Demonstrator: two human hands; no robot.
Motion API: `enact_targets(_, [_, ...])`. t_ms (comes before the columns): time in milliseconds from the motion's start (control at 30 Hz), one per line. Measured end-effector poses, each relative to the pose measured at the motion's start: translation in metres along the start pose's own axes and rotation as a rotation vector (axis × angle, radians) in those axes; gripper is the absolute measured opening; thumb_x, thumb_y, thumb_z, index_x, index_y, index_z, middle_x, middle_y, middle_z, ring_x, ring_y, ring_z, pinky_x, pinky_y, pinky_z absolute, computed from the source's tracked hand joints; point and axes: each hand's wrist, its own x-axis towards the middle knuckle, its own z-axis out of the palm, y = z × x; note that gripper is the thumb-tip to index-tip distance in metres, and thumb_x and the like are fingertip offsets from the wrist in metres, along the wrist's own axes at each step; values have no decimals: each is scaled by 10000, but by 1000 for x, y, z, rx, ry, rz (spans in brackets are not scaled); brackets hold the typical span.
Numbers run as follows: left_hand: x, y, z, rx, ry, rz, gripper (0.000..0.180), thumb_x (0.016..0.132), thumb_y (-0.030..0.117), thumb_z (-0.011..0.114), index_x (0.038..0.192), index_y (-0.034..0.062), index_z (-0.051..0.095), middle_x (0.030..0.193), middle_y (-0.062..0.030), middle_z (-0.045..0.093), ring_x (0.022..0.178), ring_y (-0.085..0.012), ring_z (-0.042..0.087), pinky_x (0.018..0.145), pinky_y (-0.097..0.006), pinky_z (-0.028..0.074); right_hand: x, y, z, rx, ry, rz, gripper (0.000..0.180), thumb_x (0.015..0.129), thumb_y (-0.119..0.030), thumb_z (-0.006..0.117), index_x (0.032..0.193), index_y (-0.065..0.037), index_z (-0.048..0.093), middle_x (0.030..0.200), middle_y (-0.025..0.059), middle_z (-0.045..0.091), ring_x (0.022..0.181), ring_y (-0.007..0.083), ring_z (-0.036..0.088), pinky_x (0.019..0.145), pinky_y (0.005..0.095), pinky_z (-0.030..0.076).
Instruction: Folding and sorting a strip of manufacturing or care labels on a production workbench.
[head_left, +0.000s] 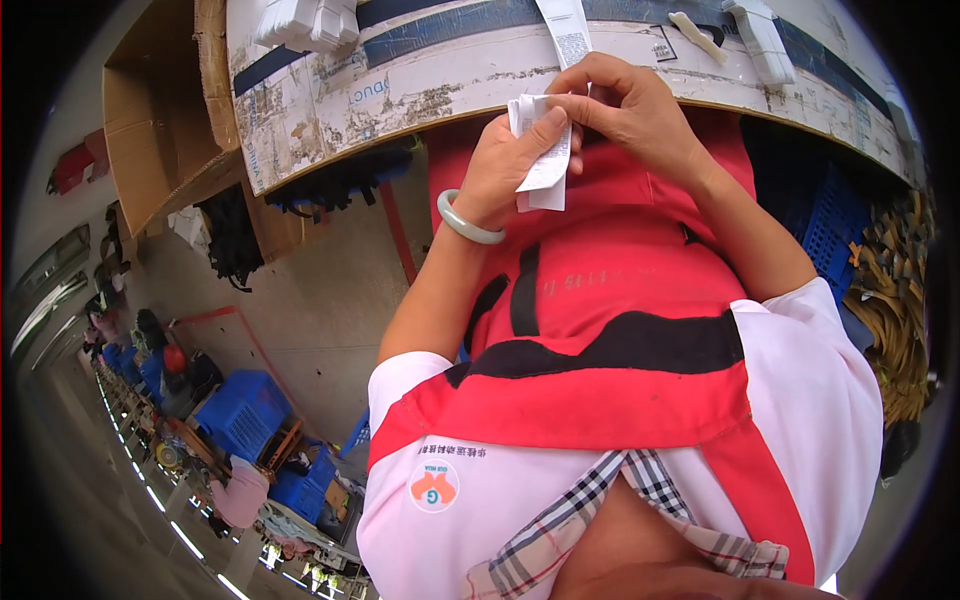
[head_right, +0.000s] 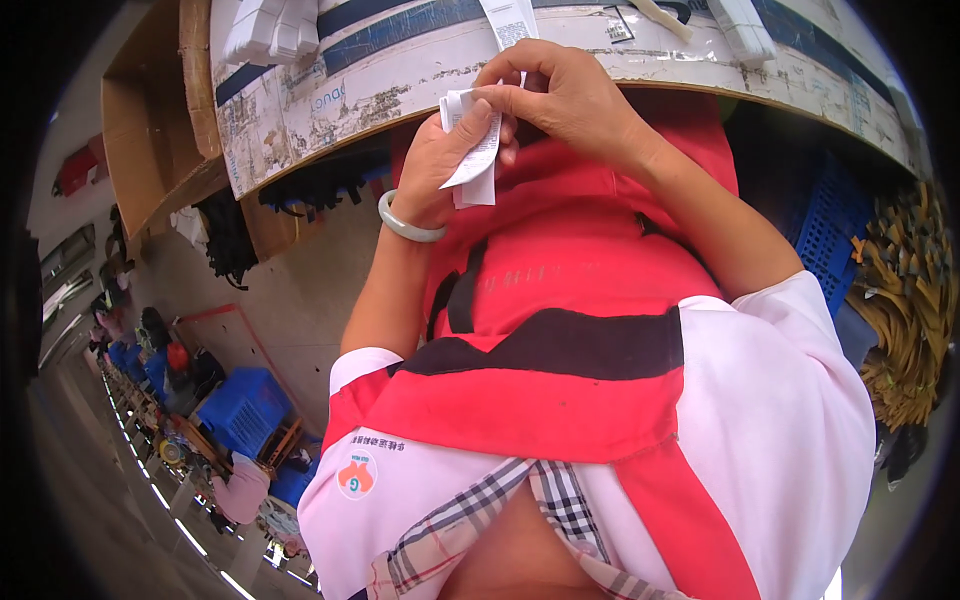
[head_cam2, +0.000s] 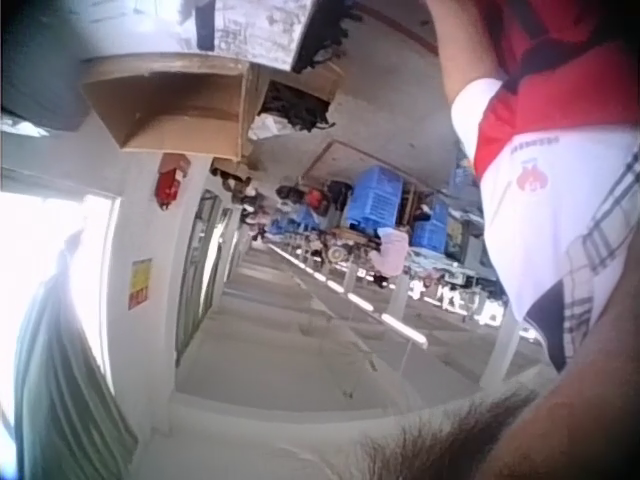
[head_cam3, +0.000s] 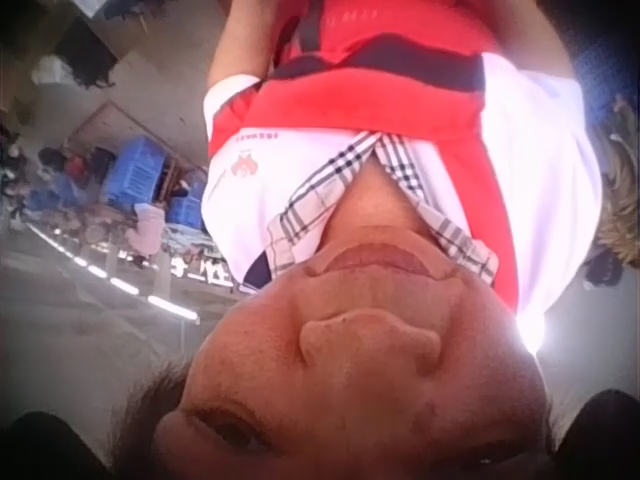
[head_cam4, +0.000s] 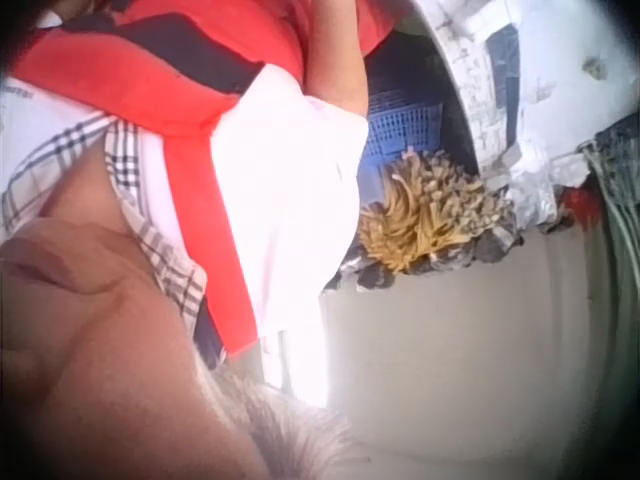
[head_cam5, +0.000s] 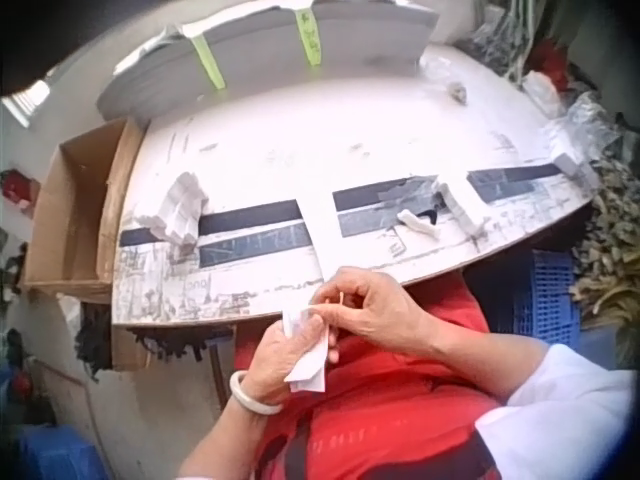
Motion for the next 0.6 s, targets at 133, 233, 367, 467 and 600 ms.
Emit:
enact_targets(133, [-11,-15,-2,-108,14,-47,252,997,259,552,1055,17,591,868,-88,657,714,-185,683,643,-275,572,-20,5,3,-307,20,-171,264,951,-203,612,1181,-78,644,1004,90,592,844,163,640,743,280,508])
enact_targets(233, [-19,-23,-2,-103,-7,-99,311,1001,242,537,1190,-4,559,1005,-143,667,746,-218,691,699,-308,589,-30,-1,13,-405,17,-233,359,947,-239,608,1281,-110,583,1104,97,571,907,226,619,791,313,510])
enact_targets(367, [-22,-38,8,-168,173,-67,205,978,178,583,1120,31,604,961,-31,655,839,-134,654,716,-269,544,-38,9,21,-470,-81,-238,497,947,-273,597,1402,-131,458,1260,144,515,1032,311,577,900,360,481])
enact_targets(467, [-24,-46,3,-121,166,-38,182,970,145,586,1117,39,607,990,-11,642,890,-106,627,743,-255,520,-42,10,22,-490,-163,-162,572,927,-264,623,1442,-142,406,1320,151,478,1144,336,529,974,380,452])
enact_targets(600, [-26,-43,3,-121,107,-104,141,971,132,579,1077,45,610,950,-9,635,869,-93,612,731,-253,503,-44,11,21,-498,-207,-145,605,916,-284,634,1454,-150,392,1327,157,473,1167,347,511,996,388,435])
